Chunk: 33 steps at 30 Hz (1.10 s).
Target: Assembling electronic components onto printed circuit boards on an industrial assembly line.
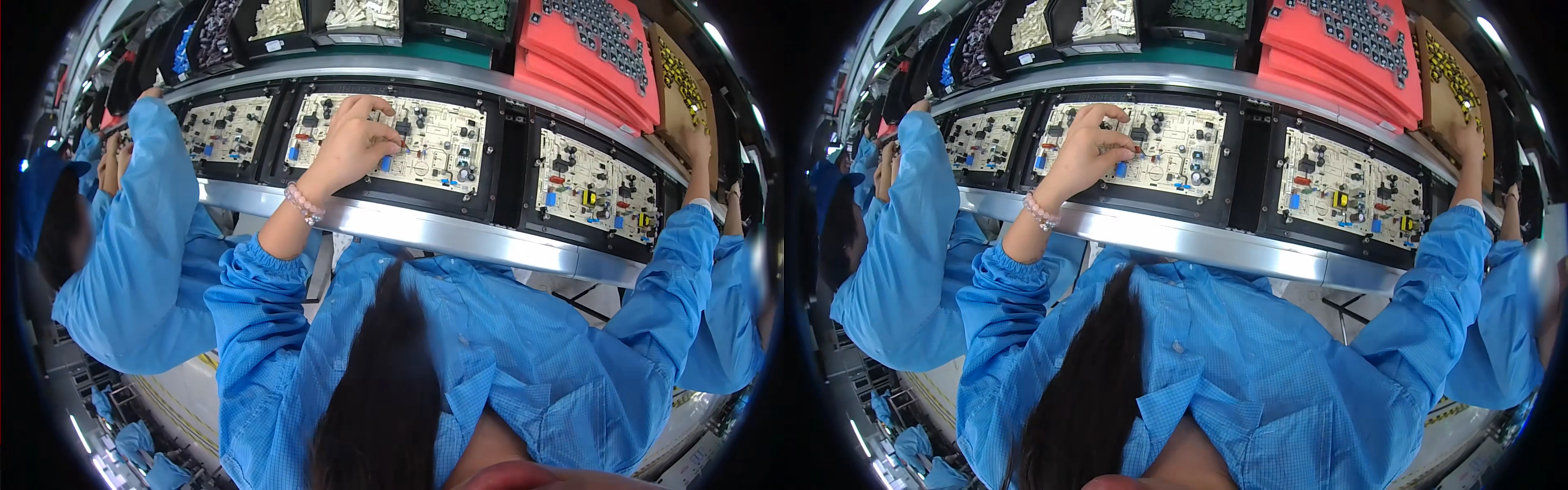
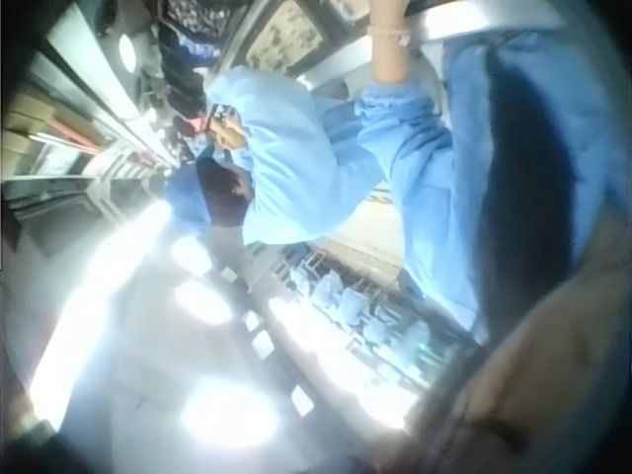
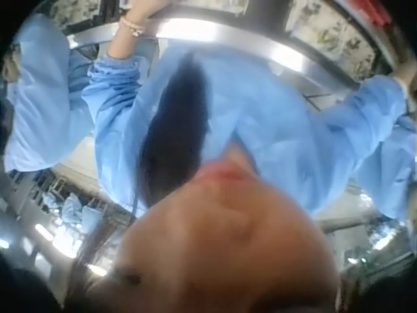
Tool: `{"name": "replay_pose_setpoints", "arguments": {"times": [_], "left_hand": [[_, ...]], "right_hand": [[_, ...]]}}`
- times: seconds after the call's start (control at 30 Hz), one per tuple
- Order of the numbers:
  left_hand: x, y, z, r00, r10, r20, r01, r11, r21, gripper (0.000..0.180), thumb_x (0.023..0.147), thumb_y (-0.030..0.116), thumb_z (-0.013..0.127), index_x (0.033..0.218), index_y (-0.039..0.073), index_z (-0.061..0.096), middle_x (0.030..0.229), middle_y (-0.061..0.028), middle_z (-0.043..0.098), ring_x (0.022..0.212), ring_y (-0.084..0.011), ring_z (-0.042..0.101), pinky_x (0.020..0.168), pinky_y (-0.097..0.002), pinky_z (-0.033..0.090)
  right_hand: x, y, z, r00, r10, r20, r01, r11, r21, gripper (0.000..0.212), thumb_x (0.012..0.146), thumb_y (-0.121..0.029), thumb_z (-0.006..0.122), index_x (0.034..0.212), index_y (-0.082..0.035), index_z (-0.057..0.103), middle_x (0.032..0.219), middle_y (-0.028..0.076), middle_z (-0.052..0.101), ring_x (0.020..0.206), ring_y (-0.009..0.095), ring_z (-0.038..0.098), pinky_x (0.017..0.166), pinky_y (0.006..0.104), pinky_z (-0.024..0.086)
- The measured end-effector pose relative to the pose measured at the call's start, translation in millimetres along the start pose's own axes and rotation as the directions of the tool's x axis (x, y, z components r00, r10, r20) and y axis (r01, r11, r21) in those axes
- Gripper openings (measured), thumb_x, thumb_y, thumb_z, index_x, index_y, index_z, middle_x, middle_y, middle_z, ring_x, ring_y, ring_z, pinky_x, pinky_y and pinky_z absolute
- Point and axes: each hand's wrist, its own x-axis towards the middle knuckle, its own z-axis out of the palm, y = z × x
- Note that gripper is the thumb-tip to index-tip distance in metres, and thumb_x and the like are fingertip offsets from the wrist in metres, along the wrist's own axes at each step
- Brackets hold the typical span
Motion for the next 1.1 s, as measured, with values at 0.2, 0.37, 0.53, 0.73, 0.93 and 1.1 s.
{"name": "replay_pose_setpoints", "arguments": {"times": [0.2,0.37,0.53,0.73,0.93,1.1], "left_hand": [[1.5,-4.3,3.1,0.98,0.182,-0.082,-0.179,0.983,0.047,0.011,0.066,0.008,0.076,0.077,0.009,0.075,0.106,-0.006,0.06,0.111,-0.0298,0.051,0.095,-0.0413,0.041],[5.6,7.6,0.5,0.983,0.167,-0.075,-0.157,0.98,0.12,0.011,0.065,0.007,0.075,0.076,0.009,0.074,0.105,-0.0058,0.06,0.11,-0.0294,0.052,0.093,-0.0411,0.042],[16.5,8.8,1.3,0.971,0.231,-0.067,-0.226,0.971,0.075,0.008,0.068,0.01,0.072,0.076,0.009,0.073,0.105,-0.0047,0.06,0.113,-0.029,0.051,0.094,-0.0398,0.04],[-2.2,19.8,-12.5,0.989,0.143,0.025,-0.145,0.981,0.125,0.014,0.065,0.004,0.073,0.079,0.003,0.072,0.103,-0.0124,0.059,0.109,-0.0346,0.053,0.092,-0.0436,0.042],[3.0,13.1,-17.6,0.984,0.159,0.079,-0.164,0.985,0.059,0.014,0.064,0.004,0.073,0.077,0.001,0.071,0.101,-0.0122,0.057,0.108,-0.0333,0.053,0.093,-0.0424,0.041],[18.2,6.6,-11.4,0.976,0.192,0.1,-0.202,0.974,0.102,0.013,0.069,0.007,0.072,0.082,0.006,0.074,0.106,-0.0122,0.059,0.112,-0.0341,0.052,0.094,-0.0425,0.042]], "right_hand": [[51.4,77.7,28.8,0.983,-0.035,0.182,0.056,0.993,-0.108,0.076,0.085,-0.06,0.052,0.148,-0.021,0.034,0.15,0.029,0.029,0.137,0.041,0.034,0.111,0.0528,0.027],[22.0,0.2,10.2,0.995,0.069,0.077,-0.07,0.997,0.02,0.079,0.088,-0.061,0.048,0.15,-0.016,0.03,0.146,0.026,0.038,0.132,0.044,0.04,0.11,0.0466,0.031],[13.0,58.9,7.3,0.991,-0.013,-0.131,-0.016,0.976,-0.218,0.074,0.091,-0.06,0.043,0.149,-0.017,0.03,0.143,0.028,0.04,0.132,0.043,0.041,0.109,0.0507,0.031],[-46.4,-67.5,-53.3,0.984,0.106,-0.141,-0.084,0.984,0.156,0.064,0.089,-0.052,0.048,0.133,-0.005,0.051,0.137,0.025,0.048,0.123,0.045,0.049,0.102,0.0533,0.04],[-76.9,-58.7,-62.2,0.932,0.23,-0.279,-0.201,0.971,0.128,0.062,0.085,-0.047,0.054,0.136,-0.013,0.049,0.139,0.024,0.047,0.126,0.041,0.048,0.104,0.0536,0.038],[-33.4,-13.3,-39.9,0.984,0.18,0.002,-0.179,0.981,-0.072,0.068,0.087,-0.061,0.048,0.143,-0.023,0.042,0.132,0.02,0.056,0.12,0.037,0.056,0.098,0.0517,0.044]]}}
